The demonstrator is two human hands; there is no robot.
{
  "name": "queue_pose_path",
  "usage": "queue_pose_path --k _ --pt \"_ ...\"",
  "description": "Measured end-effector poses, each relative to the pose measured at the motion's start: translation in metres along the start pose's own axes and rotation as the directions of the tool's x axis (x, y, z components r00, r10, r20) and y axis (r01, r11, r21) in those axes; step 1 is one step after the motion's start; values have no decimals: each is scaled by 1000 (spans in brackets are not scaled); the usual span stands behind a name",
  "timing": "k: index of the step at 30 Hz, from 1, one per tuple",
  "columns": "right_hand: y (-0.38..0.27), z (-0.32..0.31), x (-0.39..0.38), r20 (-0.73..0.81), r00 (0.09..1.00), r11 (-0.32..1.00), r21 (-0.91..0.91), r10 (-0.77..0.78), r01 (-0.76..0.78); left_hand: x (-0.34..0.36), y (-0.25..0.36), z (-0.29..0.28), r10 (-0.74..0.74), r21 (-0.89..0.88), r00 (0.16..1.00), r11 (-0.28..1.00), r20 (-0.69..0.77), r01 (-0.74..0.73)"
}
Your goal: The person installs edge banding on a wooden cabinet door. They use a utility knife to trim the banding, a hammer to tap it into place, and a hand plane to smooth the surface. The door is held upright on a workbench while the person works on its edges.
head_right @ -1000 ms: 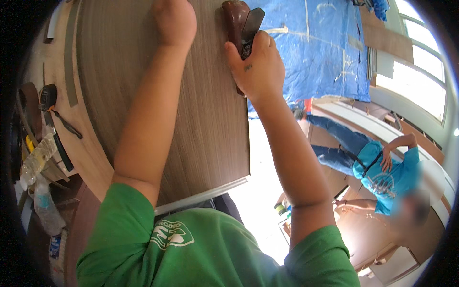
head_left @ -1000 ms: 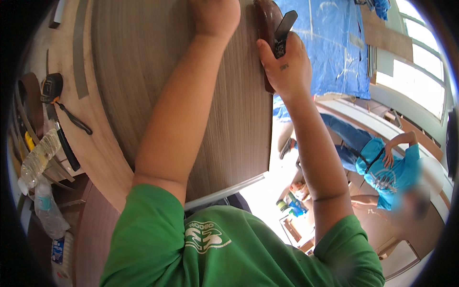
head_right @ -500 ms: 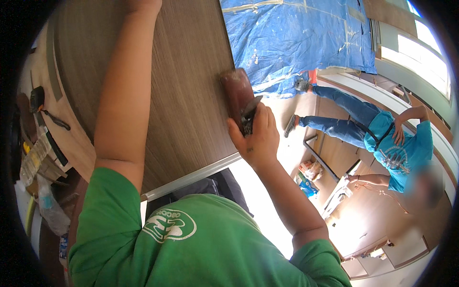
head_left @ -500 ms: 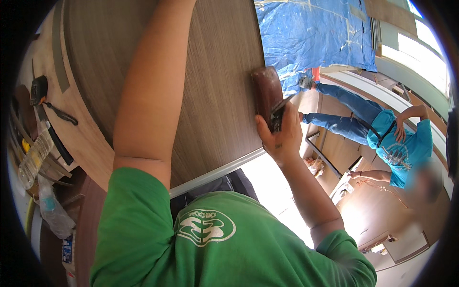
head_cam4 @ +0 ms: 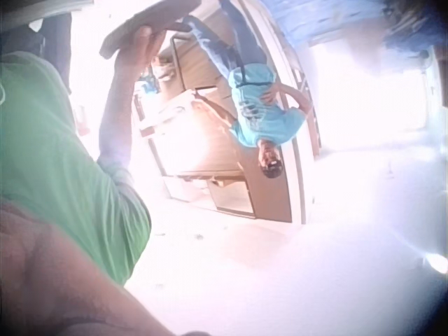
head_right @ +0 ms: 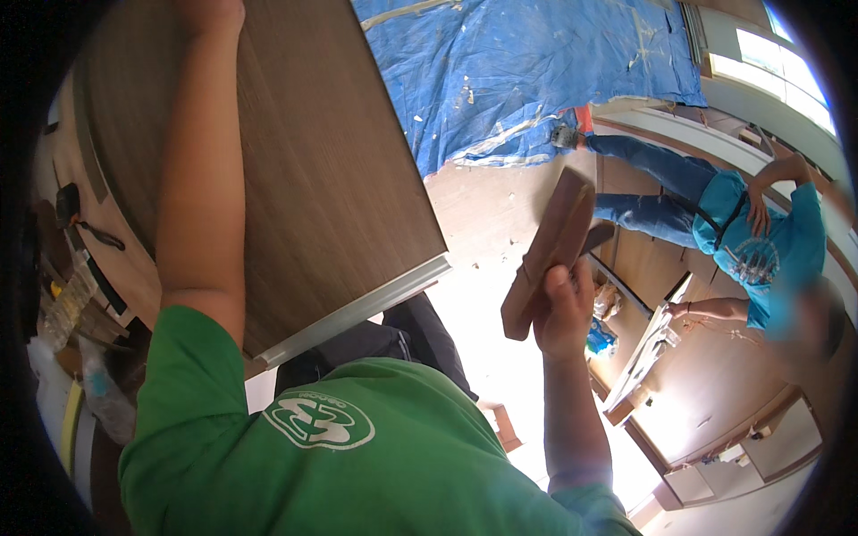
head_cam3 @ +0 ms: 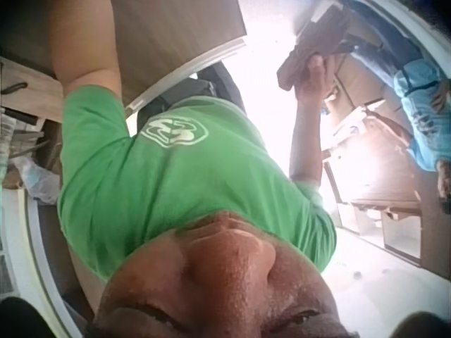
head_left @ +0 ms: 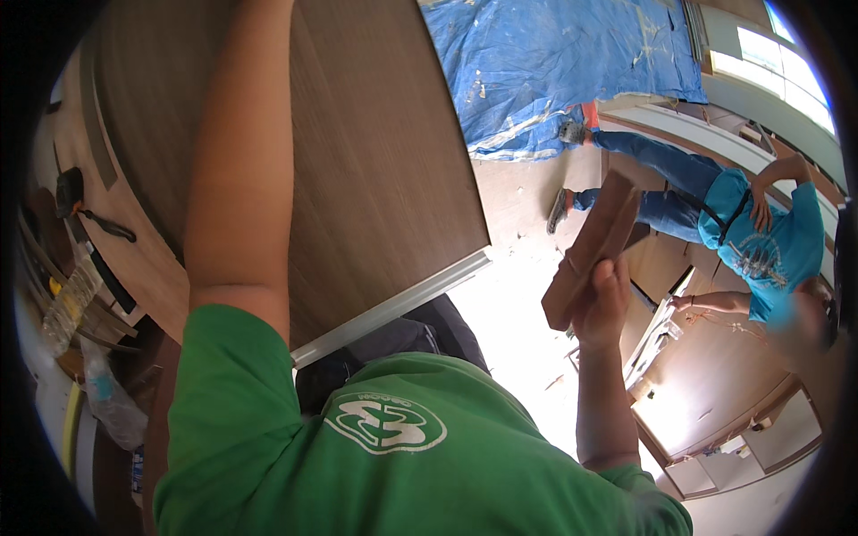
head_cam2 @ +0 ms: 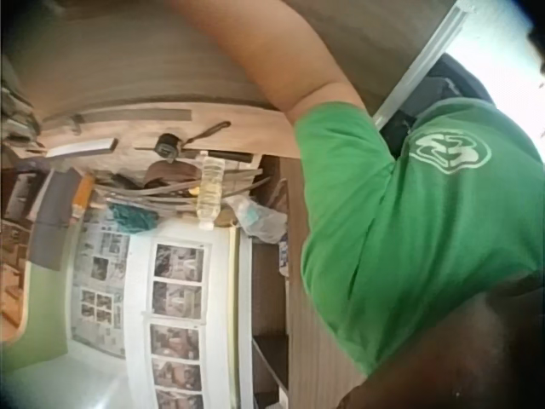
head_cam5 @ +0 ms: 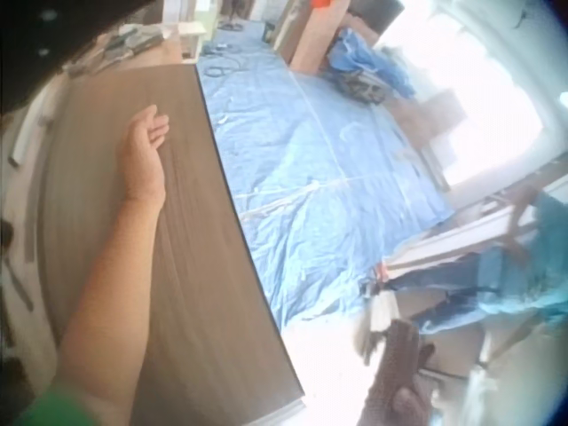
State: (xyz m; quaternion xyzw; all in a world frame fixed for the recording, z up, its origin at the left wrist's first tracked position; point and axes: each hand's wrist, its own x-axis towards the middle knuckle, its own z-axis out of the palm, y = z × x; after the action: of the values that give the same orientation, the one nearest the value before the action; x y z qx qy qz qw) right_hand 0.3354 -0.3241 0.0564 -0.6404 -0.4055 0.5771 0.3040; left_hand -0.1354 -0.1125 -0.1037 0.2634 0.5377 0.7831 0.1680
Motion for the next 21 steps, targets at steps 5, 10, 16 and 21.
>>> queue_pose_path --k 5,10,16,21 --pt "0 -15 20 425 905 797 540 18 -270 -15 33 10 15 26 1000 1000 -17 -14" --pt "12 -15 28 445 895 758 580 13 -299 -72 52 4 -119 -67 957 988 264 142" --pt "-14 9 33 270 962 884 442 30 -152 -290 195 41 -575 526 273 817 771 237" --pt "-40 18 38 302 953 944 316 -4 -96 -329 183 55 -541 356 352 808 764 470"
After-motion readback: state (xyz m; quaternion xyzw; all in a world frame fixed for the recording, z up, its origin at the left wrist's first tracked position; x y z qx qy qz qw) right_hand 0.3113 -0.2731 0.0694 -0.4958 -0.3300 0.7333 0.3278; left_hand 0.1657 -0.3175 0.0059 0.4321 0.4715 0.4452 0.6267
